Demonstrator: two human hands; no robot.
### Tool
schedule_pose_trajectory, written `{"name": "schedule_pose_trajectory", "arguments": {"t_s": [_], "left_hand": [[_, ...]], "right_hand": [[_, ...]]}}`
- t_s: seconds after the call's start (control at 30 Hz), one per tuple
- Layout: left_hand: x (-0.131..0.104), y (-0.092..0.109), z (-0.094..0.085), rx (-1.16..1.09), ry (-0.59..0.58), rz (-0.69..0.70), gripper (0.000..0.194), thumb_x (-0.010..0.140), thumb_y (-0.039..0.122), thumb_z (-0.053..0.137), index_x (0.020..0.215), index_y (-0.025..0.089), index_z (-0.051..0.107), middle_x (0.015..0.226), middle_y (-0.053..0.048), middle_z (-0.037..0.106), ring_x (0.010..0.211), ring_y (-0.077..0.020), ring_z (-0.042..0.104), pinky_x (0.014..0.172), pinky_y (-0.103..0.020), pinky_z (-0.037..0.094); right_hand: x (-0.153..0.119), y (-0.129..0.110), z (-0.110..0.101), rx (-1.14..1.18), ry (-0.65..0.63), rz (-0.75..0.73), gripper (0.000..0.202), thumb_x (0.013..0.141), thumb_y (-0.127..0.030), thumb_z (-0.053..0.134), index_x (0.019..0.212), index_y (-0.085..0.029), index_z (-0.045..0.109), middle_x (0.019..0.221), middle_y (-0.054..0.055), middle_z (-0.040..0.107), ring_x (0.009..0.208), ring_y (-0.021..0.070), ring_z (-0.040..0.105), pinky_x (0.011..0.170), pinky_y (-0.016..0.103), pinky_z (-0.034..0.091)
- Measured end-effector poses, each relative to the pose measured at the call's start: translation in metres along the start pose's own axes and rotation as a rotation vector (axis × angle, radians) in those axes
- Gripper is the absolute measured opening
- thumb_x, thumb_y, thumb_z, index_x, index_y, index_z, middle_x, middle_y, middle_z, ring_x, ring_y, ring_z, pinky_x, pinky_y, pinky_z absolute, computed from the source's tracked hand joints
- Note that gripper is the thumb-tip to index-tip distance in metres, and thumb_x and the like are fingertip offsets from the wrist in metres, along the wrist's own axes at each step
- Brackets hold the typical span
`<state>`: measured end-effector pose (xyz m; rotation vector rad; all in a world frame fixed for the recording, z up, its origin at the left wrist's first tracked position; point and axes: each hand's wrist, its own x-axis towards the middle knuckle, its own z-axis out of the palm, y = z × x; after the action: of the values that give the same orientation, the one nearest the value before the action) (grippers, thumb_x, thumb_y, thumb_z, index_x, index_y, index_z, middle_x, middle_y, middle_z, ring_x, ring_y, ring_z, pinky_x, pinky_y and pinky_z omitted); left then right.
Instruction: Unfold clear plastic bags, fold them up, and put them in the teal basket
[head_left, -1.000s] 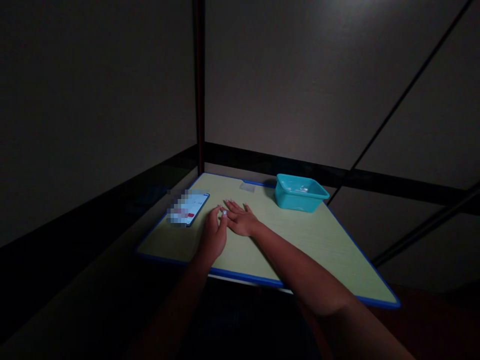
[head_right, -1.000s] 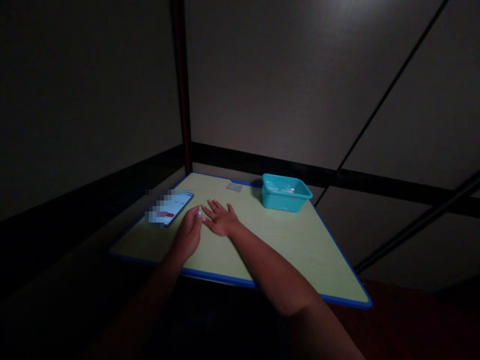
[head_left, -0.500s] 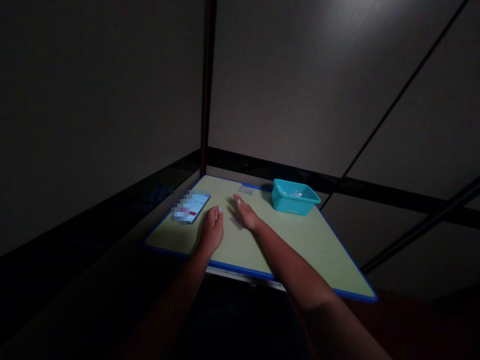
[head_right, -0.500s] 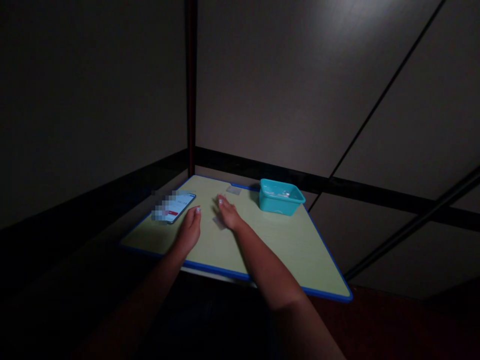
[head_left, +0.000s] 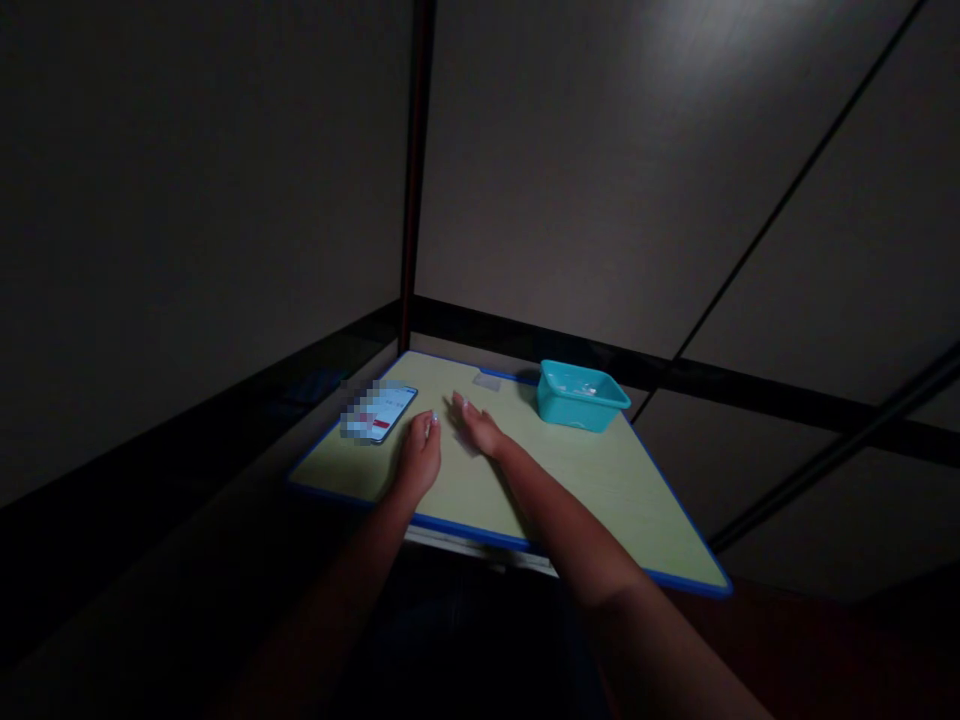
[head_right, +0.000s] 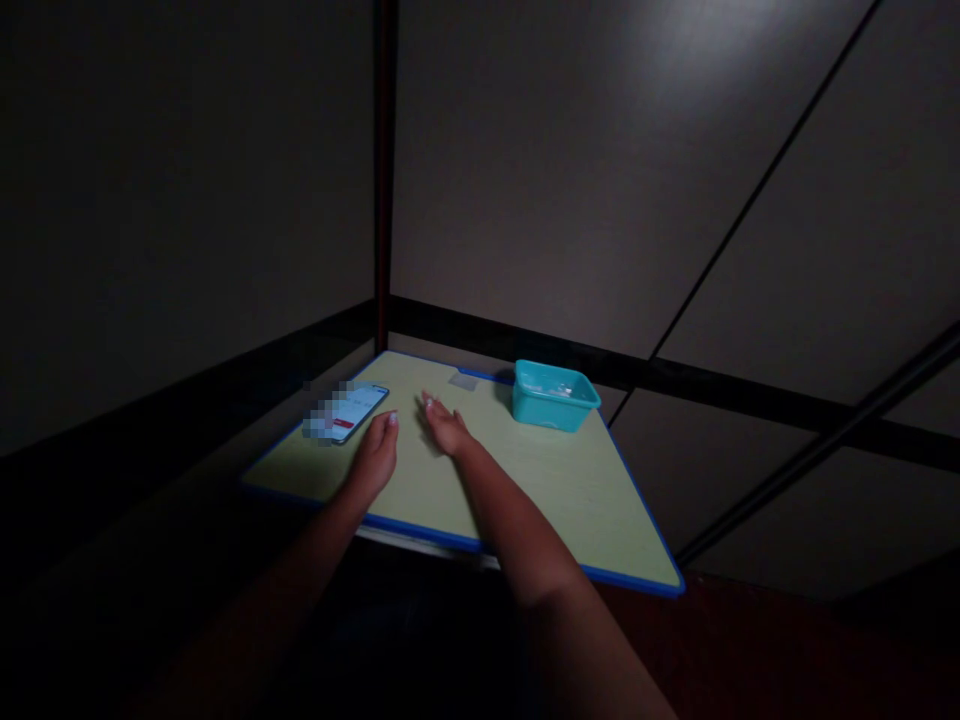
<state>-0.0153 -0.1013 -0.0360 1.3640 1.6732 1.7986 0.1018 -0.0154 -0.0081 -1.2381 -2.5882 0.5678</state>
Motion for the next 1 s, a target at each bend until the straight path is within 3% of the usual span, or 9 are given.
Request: {"name": "schedule_pose_trajectory", "arguments": {"t_s": [0.1, 0.2, 0.33, 0.53, 0.8, 1.0], "left_hand": [[0.001, 0.001, 0.0, -0.026, 0.011, -0.028, 0.024, 0.088, 0.032, 0.038, 0.099, 0.018, 0.053, 0.105, -0.011, 0.061, 0.104, -0.0214, 0.055, 0.094, -0.038, 0.041], [0.002, 0.001, 0.0, -0.04, 0.02, -0.025, 0.023, 0.088, 0.033, 0.038, 0.096, 0.017, 0.052, 0.1, -0.01, 0.061, 0.1, -0.021, 0.057, 0.092, -0.037, 0.042], [0.003, -0.002, 0.0, -0.041, 0.016, -0.009, 0.024, 0.087, 0.034, 0.038, 0.096, 0.018, 0.053, 0.099, -0.009, 0.061, 0.098, -0.0207, 0.057, 0.09, -0.036, 0.043], [0.005, -0.007, 0.001, -0.026, 0.024, -0.004, 0.023, 0.086, 0.031, 0.039, 0.099, 0.018, 0.052, 0.104, -0.01, 0.059, 0.102, -0.0222, 0.055, 0.091, -0.039, 0.042], [0.005, -0.008, 0.002, 0.013, 0.046, 0.023, 0.021, 0.085, 0.03, 0.041, 0.096, 0.018, 0.054, 0.099, -0.009, 0.061, 0.098, -0.021, 0.057, 0.091, -0.038, 0.043], [0.005, -0.007, 0.001, 0.009, 0.044, 0.015, 0.021, 0.085, 0.03, 0.042, 0.098, 0.019, 0.054, 0.1, -0.008, 0.061, 0.101, -0.0215, 0.056, 0.091, -0.038, 0.042]], "right_hand": [[0.004, 0.003, -0.002, 0.08, 0.085, 0.098, 0.068, 0.084, -0.041, -0.028, 0.145, -0.025, -0.005, 0.152, 0.002, 0.01, 0.138, 0.0088, 0.011, 0.107, 0.04, 0.019], [0.009, 0.001, 0.003, 0.025, 0.055, 0.113, 0.066, 0.089, -0.049, -0.015, 0.146, -0.024, 0.004, 0.152, 0.001, 0.012, 0.138, 0.013, 0.008, 0.109, 0.043, 0.013], [0.011, -0.006, 0.012, -0.065, -0.005, 0.118, 0.064, 0.09, -0.057, 0.0, 0.146, -0.028, 0.011, 0.152, 0.0, 0.01, 0.139, 0.0204, 0.006, 0.107, 0.056, 0.003], [0.008, -0.013, 0.012, -0.23, -0.061, 0.134, 0.057, 0.091, -0.055, 0.002, 0.145, -0.035, 0.004, 0.153, -0.001, -0.002, 0.139, 0.0202, -0.002, 0.104, 0.06, 0.004], [0.011, -0.014, 0.015, -0.273, -0.044, 0.134, 0.057, 0.091, -0.054, 0.006, 0.145, -0.035, 0.009, 0.153, 0.002, 0.0, 0.139, 0.0241, -0.001, 0.103, 0.061, 0.001], [0.008, -0.012, 0.013, -0.202, -0.023, 0.137, 0.057, 0.092, -0.051, 0.0, 0.145, -0.031, 0.006, 0.153, 0.001, 0.004, 0.139, 0.0198, -0.003, 0.105, 0.059, -0.001]]}}
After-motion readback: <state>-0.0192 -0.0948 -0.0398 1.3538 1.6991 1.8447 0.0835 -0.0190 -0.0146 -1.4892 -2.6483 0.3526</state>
